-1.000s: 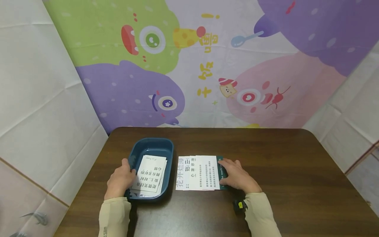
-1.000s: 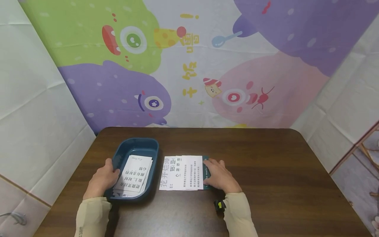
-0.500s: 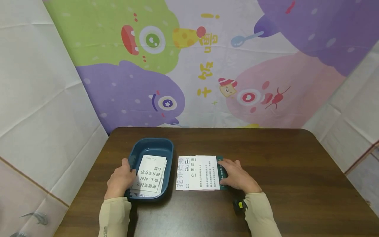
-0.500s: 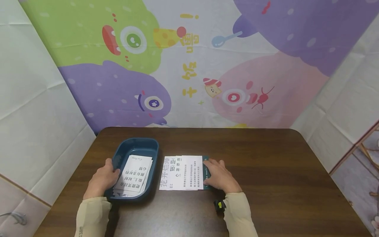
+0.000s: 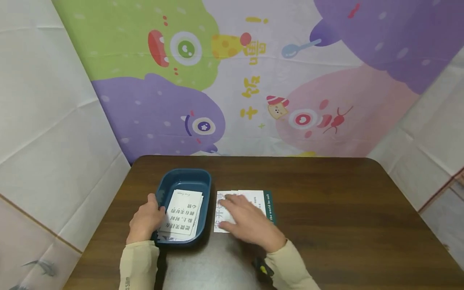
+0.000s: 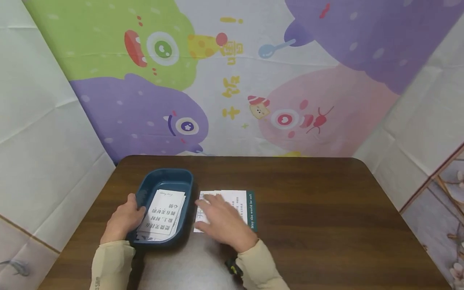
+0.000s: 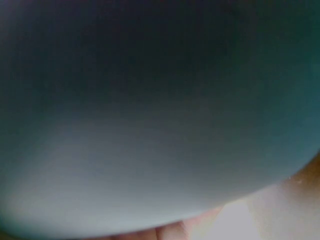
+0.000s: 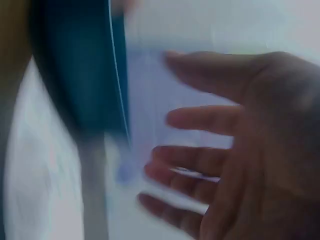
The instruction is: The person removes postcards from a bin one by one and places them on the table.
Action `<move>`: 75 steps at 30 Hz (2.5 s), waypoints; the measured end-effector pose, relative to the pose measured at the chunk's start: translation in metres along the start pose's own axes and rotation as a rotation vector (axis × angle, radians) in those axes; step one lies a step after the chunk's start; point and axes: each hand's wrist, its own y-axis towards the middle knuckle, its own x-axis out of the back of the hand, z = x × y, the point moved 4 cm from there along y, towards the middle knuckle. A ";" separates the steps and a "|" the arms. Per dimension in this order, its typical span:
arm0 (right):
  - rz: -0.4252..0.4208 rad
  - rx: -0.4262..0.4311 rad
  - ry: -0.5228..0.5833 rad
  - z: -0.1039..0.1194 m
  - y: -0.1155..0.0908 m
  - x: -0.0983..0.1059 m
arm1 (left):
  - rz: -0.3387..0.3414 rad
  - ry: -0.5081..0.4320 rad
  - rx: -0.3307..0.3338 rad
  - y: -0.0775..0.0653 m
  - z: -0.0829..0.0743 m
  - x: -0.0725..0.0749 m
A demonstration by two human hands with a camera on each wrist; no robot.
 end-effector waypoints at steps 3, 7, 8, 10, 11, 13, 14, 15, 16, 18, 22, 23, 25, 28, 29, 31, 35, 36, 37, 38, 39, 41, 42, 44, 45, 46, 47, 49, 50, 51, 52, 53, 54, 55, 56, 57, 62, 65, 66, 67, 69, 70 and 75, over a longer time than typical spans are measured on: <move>0.002 0.140 0.023 0.042 0.026 -0.024 | 0.001 0.012 -0.014 0.001 0.001 0.002; -0.052 0.202 -0.030 0.067 0.062 -0.059 | -0.013 0.013 -0.037 0.004 0.002 -0.001; -0.084 0.201 -0.073 0.069 0.068 -0.067 | -0.015 0.014 -0.041 0.004 0.001 -0.001; -0.143 0.168 -0.200 0.070 0.077 -0.081 | -0.019 0.011 -0.044 0.003 0.001 -0.003; -0.166 0.144 -0.256 0.070 0.080 -0.087 | -0.019 0.010 -0.043 0.003 0.001 -0.003; -0.189 0.087 -0.348 0.071 0.084 -0.095 | -0.023 0.013 -0.039 0.002 0.002 -0.003; -0.187 0.060 -0.384 0.071 0.086 -0.097 | -0.026 0.013 -0.036 0.002 0.002 -0.002; -0.179 0.035 -0.410 0.072 0.087 -0.099 | -0.033 0.014 -0.036 0.002 0.002 -0.001; -0.168 0.014 -0.426 0.073 0.089 -0.100 | -0.038 0.015 -0.037 0.002 0.002 0.000; -0.139 -0.020 -0.449 0.074 0.091 -0.101 | -0.046 0.014 -0.037 0.002 0.002 0.001; -0.089 -0.062 -0.477 0.075 0.094 -0.100 | -0.052 0.015 -0.036 0.002 0.000 0.004; -0.076 -0.068 -0.475 0.075 0.094 -0.100 | -0.051 0.015 -0.035 0.002 0.000 0.003; -0.052 -0.073 -0.472 0.075 0.094 -0.101 | -0.053 0.018 -0.034 0.002 -0.001 0.003; -0.022 -0.062 -0.455 0.074 0.093 -0.102 | -0.050 0.020 -0.031 0.002 -0.002 0.003; -0.017 -0.056 -0.446 0.074 0.093 -0.101 | -0.048 0.020 -0.028 0.002 -0.002 0.003; -0.020 -0.036 -0.426 0.073 0.092 -0.102 | -0.043 0.020 -0.025 0.002 -0.002 0.003; -0.069 0.010 -0.384 0.073 0.091 -0.101 | -0.039 0.026 -0.023 0.003 -0.002 0.003; -0.086 0.022 -0.375 0.073 0.091 -0.101 | -0.040 0.028 -0.024 0.003 -0.002 0.004; -0.105 0.034 -0.365 0.073 0.091 -0.100 | -0.042 0.032 -0.024 0.003 -0.002 0.004; -0.127 0.045 -0.358 0.072 0.090 -0.100 | -0.043 0.033 -0.025 0.003 -0.002 0.004; -0.147 0.057 -0.355 0.072 0.090 -0.100 | -0.044 0.034 -0.026 0.003 -0.002 0.004; -0.190 0.077 -0.348 0.071 0.088 -0.099 | -0.043 0.032 -0.022 0.003 -0.002 0.004; -0.210 0.084 -0.345 0.071 0.088 -0.099 | -0.041 0.031 -0.021 0.003 -0.001 0.004; -0.236 0.091 -0.345 0.070 0.087 -0.098 | -0.035 0.027 -0.017 0.003 -0.001 0.003; -0.244 0.091 -0.343 0.070 0.087 -0.098 | -0.032 0.027 -0.015 0.003 -0.001 0.003; -0.249 0.091 -0.340 0.069 0.086 -0.098 | -0.028 0.025 -0.013 0.003 -0.001 0.002; -0.255 0.090 -0.335 0.069 0.086 -0.098 | -0.025 0.026 -0.012 0.004 0.000 0.002; -0.271 0.092 -0.312 0.068 0.086 -0.097 | -0.020 0.026 -0.010 0.004 0.000 0.002; -0.286 0.093 -0.288 0.067 0.086 -0.096 | -0.018 0.026 -0.010 0.004 0.000 0.003; -0.306 0.093 -0.265 0.067 0.086 -0.095 | -0.017 0.027 -0.011 0.005 0.000 0.003; -0.323 0.091 -0.237 0.067 0.085 -0.093 | -0.018 0.027 -0.011 0.005 0.001 0.003; -0.341 0.088 -0.205 0.066 0.085 -0.092 | -0.017 0.027 -0.010 0.005 0.001 0.003; -0.356 0.082 -0.172 0.066 0.086 -0.091 | -0.017 0.025 -0.009 0.004 0.001 0.003; -0.365 0.072 -0.138 0.065 0.086 -0.090 | -0.016 0.024 -0.008 0.004 0.001 0.003; -0.371 0.061 -0.110 0.065 0.086 -0.089 | -0.013 0.021 -0.005 0.004 0.001 0.003; -0.370 0.050 -0.089 0.065 0.085 -0.089 | -0.008 0.020 0.000 0.004 0.002 0.003; -0.328 0.029 0.001 0.064 0.084 -0.091 | 0.010 0.012 0.021 0.003 0.005 0.000; -0.307 0.023 0.046 0.064 0.083 -0.092 | -0.003 0.012 0.016 0.002 0.006 -0.001; -0.306 0.021 0.059 0.064 0.083 -0.092 | -0.005 0.012 0.014 0.002 0.006 -0.001; -0.305 0.018 0.076 0.064 0.083 -0.091 | -0.007 0.013 0.013 0.002 0.006 0.000; -0.308 0.001 0.130 0.062 0.083 -0.089 | -0.010 0.017 0.007 0.001 0.007 0.001; -0.316 -0.009 0.165 0.061 0.083 -0.088 | -0.009 0.019 0.006 0.002 0.007 0.001; -0.414 -0.107 0.508 0.045 0.078 -0.074 | -0.025 0.024 -0.012 0.001 0.006 0.000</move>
